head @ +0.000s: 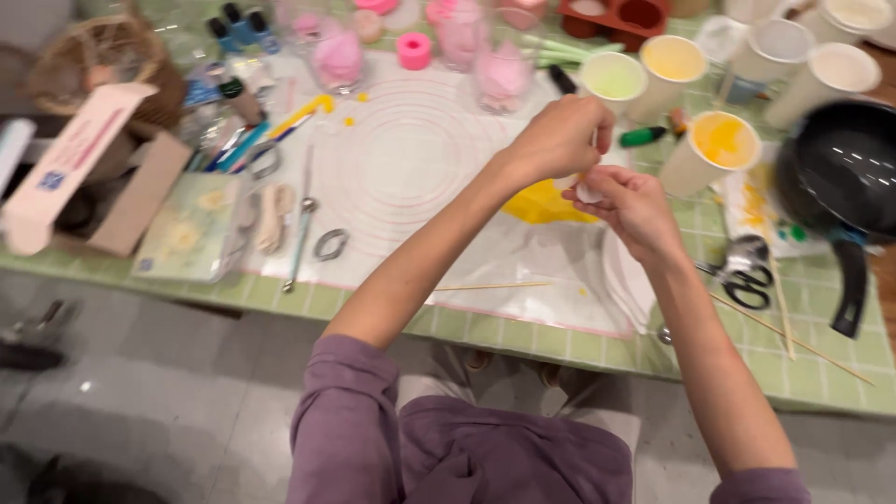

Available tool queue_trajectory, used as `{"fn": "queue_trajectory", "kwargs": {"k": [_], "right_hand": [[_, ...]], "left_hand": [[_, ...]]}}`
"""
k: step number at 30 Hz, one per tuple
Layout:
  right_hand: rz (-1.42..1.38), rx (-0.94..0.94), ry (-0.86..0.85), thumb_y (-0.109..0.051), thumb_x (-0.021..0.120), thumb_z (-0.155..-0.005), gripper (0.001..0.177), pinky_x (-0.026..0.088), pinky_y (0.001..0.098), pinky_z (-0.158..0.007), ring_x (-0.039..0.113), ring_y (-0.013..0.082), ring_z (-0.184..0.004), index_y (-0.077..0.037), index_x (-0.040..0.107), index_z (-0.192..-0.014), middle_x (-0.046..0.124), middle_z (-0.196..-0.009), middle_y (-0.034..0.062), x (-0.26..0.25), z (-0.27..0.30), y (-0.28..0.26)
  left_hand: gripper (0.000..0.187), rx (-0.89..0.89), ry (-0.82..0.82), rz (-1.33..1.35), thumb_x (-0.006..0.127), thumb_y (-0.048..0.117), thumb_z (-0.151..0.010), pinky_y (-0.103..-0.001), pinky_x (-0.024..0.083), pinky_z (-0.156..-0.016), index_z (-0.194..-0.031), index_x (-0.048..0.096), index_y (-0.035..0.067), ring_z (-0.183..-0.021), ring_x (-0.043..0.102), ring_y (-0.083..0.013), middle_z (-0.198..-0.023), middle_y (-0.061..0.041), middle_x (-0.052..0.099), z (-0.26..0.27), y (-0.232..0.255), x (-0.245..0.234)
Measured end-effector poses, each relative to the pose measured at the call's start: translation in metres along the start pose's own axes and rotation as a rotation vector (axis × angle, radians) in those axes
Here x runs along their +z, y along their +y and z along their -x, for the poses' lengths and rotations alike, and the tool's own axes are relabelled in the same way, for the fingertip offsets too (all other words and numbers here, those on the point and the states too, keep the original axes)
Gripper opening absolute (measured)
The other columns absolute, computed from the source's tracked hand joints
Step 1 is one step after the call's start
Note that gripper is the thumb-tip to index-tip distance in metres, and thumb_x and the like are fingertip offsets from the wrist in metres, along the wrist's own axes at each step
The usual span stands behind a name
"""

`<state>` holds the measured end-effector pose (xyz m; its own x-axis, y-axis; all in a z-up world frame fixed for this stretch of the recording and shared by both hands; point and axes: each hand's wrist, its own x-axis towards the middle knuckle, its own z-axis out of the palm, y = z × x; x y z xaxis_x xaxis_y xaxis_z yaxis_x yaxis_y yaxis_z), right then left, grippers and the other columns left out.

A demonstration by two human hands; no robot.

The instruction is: The recorder is making decorative candles by assembling wax flowers, mixing color into liquid wax, and cutting wax sheets.

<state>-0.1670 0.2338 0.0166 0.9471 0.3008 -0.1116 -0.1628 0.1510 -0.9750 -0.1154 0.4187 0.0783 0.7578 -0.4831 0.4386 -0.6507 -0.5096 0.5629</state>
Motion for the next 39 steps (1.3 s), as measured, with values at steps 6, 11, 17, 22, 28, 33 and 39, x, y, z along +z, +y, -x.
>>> {"fn": "queue_trajectory", "kwargs": {"k": [6,11,17,22,28,33,39], "right_hand": [[0.02,0.001,-0.097,-0.014,0.057,-0.106,0.021,0.06,0.0364,-0.091,0.073,0.0249,-0.102,0.004,0.066,-0.113,0.072,-0.111,0.0123,0.056,-0.012,-0.022],[-0.006,0.002,-0.208,-0.014,0.058,-0.105,0.022,0.06,0.0369,-0.092,0.073,0.0255,-0.103,0.004,0.066,-0.114,0.071,-0.109,0.0127,0.1,-0.027,-0.026],[0.042,0.038,-0.324,-0.015,0.06,-0.103,0.025,0.059,0.0371,-0.095,0.072,0.0261,-0.104,0.005,0.068,-0.114,0.071,-0.112,0.0146,0.162,-0.034,-0.039],[0.091,0.067,-0.401,-0.015,0.061,-0.102,0.026,0.059,0.0371,-0.096,0.072,0.0256,-0.105,0.006,0.069,-0.115,0.073,-0.115,0.0133,0.206,-0.035,-0.041],[0.11,0.114,-0.493,-0.015,0.061,-0.102,0.027,0.058,0.0381,-0.098,0.072,0.0275,-0.106,0.006,0.066,-0.118,0.073,-0.113,0.0149,0.252,-0.034,-0.035],[0.107,0.139,-0.55,-0.016,0.062,-0.102,0.026,0.056,0.0386,-0.098,0.072,0.0287,-0.107,0.005,0.066,-0.117,0.072,-0.112,0.0134,0.273,-0.047,-0.018],[0.096,0.119,-0.561,-0.015,0.064,-0.102,0.026,0.057,0.0394,-0.097,0.072,0.0296,-0.107,0.005,0.067,-0.117,0.072,-0.113,0.013,0.28,-0.048,-0.015]], "left_hand": [[0.017,-0.159,0.013,-0.008,0.073,0.003,-0.062,-0.038,0.056,-0.062,-0.079,0.072,0.006,-0.069,0.073,-0.0251,-0.071,-0.011,0.073,0.024,-0.005,-0.058],[0.016,-0.191,0.102,-0.081,0.074,0.004,-0.062,-0.038,0.056,-0.06,-0.078,0.073,0.006,-0.069,0.073,-0.0238,-0.074,-0.01,0.073,0.055,-0.017,-0.094],[0.016,-0.326,0.15,-0.133,0.073,0.004,-0.062,-0.038,0.055,-0.06,-0.077,0.072,0.005,-0.071,0.072,-0.0232,-0.074,-0.01,0.072,0.1,-0.005,-0.153],[0.016,-0.39,0.216,-0.162,0.073,0.003,-0.059,-0.037,0.054,-0.06,-0.075,0.072,0.005,-0.071,0.072,-0.0228,-0.076,-0.01,0.072,0.135,-0.011,-0.182],[0.016,-0.423,0.27,-0.208,0.073,0.003,-0.057,-0.036,0.054,-0.057,-0.073,0.072,0.005,-0.068,0.072,-0.0223,-0.073,-0.01,0.072,0.18,-0.011,-0.21],[0.018,-0.494,0.29,-0.194,0.076,0.006,-0.056,-0.034,0.055,-0.056,-0.073,0.073,0.005,-0.063,0.074,-0.02,-0.066,-0.009,0.073,0.209,-0.013,-0.227],[0.018,-0.526,0.319,-0.171,0.078,0.009,-0.058,-0.033,0.056,-0.057,-0.075,0.074,0.006,-0.064,0.074,-0.0199,-0.068,-0.01,0.074,0.218,-0.012,-0.233]]}}
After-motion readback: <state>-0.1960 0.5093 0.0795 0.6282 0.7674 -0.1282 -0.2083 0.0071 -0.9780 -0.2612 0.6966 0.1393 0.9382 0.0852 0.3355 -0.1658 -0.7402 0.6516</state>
